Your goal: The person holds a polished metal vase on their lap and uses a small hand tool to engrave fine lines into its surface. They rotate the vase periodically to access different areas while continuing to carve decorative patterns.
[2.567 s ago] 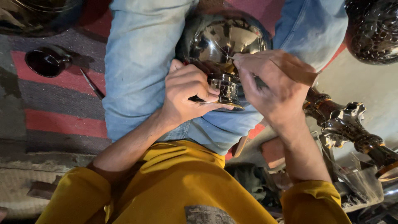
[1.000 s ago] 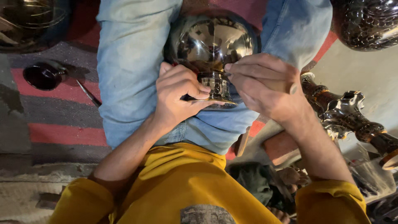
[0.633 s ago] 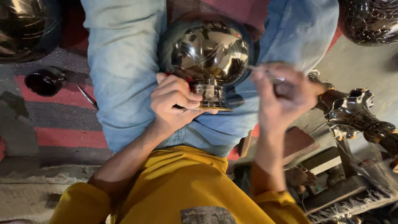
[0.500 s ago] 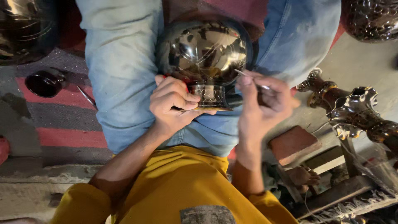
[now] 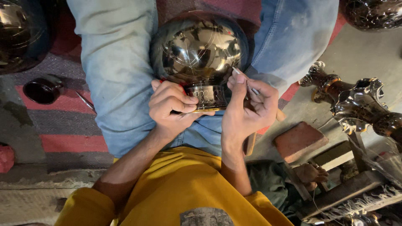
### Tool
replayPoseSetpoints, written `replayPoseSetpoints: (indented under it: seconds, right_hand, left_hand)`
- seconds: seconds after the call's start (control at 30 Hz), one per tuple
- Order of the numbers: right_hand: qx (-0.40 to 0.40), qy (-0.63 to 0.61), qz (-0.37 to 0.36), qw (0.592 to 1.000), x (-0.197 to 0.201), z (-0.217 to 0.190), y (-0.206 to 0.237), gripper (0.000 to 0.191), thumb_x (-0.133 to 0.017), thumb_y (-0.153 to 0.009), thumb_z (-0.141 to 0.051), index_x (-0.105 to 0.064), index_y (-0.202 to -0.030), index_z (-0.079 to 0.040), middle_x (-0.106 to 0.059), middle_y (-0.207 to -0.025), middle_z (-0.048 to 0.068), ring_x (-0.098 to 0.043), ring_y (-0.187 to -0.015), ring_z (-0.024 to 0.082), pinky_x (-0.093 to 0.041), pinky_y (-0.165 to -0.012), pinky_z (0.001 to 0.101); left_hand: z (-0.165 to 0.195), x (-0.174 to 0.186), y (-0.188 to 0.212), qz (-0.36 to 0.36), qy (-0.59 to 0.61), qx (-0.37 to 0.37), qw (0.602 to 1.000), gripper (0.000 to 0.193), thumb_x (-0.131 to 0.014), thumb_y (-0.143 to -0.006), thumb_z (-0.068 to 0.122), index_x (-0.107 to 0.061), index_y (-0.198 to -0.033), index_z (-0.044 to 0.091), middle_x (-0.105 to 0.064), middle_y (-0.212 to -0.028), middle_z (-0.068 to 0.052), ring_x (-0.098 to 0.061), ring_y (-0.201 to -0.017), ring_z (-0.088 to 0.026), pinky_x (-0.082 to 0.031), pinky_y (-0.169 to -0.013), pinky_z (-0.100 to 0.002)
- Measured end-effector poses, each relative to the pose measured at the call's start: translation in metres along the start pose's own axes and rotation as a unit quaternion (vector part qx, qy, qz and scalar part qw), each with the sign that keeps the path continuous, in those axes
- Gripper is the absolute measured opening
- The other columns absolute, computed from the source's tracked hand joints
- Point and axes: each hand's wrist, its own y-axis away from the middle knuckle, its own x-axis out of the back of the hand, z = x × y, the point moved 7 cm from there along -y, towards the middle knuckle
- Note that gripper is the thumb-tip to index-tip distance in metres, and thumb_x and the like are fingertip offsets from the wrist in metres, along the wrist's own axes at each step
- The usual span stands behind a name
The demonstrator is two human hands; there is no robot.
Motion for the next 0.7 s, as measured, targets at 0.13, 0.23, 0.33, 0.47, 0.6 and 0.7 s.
replayPoseSetpoints:
  seconds: [0.13,0.23,0.33,0.47,0.6,0.7]
  right_hand:
    - [0.003,-0.004,0.008,1.000,-0.0010,-0.0031,0.0001,0.014,-0.067,-0.106,0.005,-0.053,-0.109,0.003,-0.075,-0.103,0.022,-0.075,-0.091,0.019,-0.066,-0.086,0.0310]
    - [-0.006,0.005,0.015,1.000,-0.0008,-0.0027,0.0011,0.015,-0.068,-0.105,0.005,-0.053,-0.108,0.003,-0.075,-0.102,0.023,-0.076,-0.091,0.020,-0.066,-0.086,0.0303]
    - [0.009,0.013,0.011,1.000,-0.0012,-0.0053,0.0011,0.015,-0.067,-0.105,0.006,-0.053,-0.107,0.004,-0.075,-0.102,0.023,-0.076,-0.090,0.020,-0.066,-0.086,0.0308]
    - [0.012,0.021,0.010,1.000,-0.0017,-0.0072,0.0014,0.013,-0.066,-0.104,0.008,-0.053,-0.104,0.005,-0.075,-0.102,0.023,-0.076,-0.092,0.020,-0.068,-0.087,0.0330]
    - [0.008,0.011,0.007,1.000,-0.0030,-0.0082,0.0052,0.012,-0.065,-0.103,0.009,-0.054,-0.104,0.005,-0.074,-0.104,0.024,-0.076,-0.095,0.021,-0.068,-0.089,0.0341]
    - [0.011,0.018,0.007,1.000,-0.0031,-0.0090,0.0093,0.012,-0.066,-0.104,0.009,-0.054,-0.104,0.006,-0.074,-0.104,0.024,-0.076,-0.095,0.021,-0.068,-0.090,0.0347]
  left_hand:
    - [0.0019,0.0002,-0.0005,0.000,0.006,0.005,1.000,0.051,-0.102,-0.063,0.029,-0.056,-0.076,0.012,-0.070,-0.082,0.000,-0.062,-0.072,-0.019,-0.045,-0.072,-0.033]
    - [0.0023,0.0006,0.0004,-0.002,0.009,0.006,1.000,0.051,-0.101,-0.063,0.029,-0.056,-0.077,0.012,-0.070,-0.082,-0.001,-0.062,-0.072,-0.019,-0.045,-0.073,-0.034]
    - [0.0017,0.0015,0.0007,-0.002,0.009,0.000,1.000,0.052,-0.102,-0.064,0.028,-0.054,-0.077,0.012,-0.070,-0.082,0.000,-0.062,-0.072,-0.019,-0.045,-0.073,-0.034]
    - [0.0033,0.0036,0.0008,0.000,0.005,-0.004,1.000,0.051,-0.102,-0.063,0.028,-0.056,-0.077,0.011,-0.070,-0.083,-0.001,-0.062,-0.072,-0.019,-0.044,-0.072,-0.034]
    - [0.0039,0.0044,-0.0009,-0.003,0.010,-0.004,1.000,0.052,-0.102,-0.065,0.028,-0.054,-0.077,0.012,-0.070,-0.084,0.000,-0.062,-0.073,-0.019,-0.045,-0.073,-0.034]
    - [0.0053,0.0069,-0.0014,-0.004,0.007,-0.008,1.000,0.053,-0.103,-0.065,0.028,-0.053,-0.076,0.013,-0.070,-0.083,0.000,-0.061,-0.072,-0.019,-0.043,-0.073,-0.034]
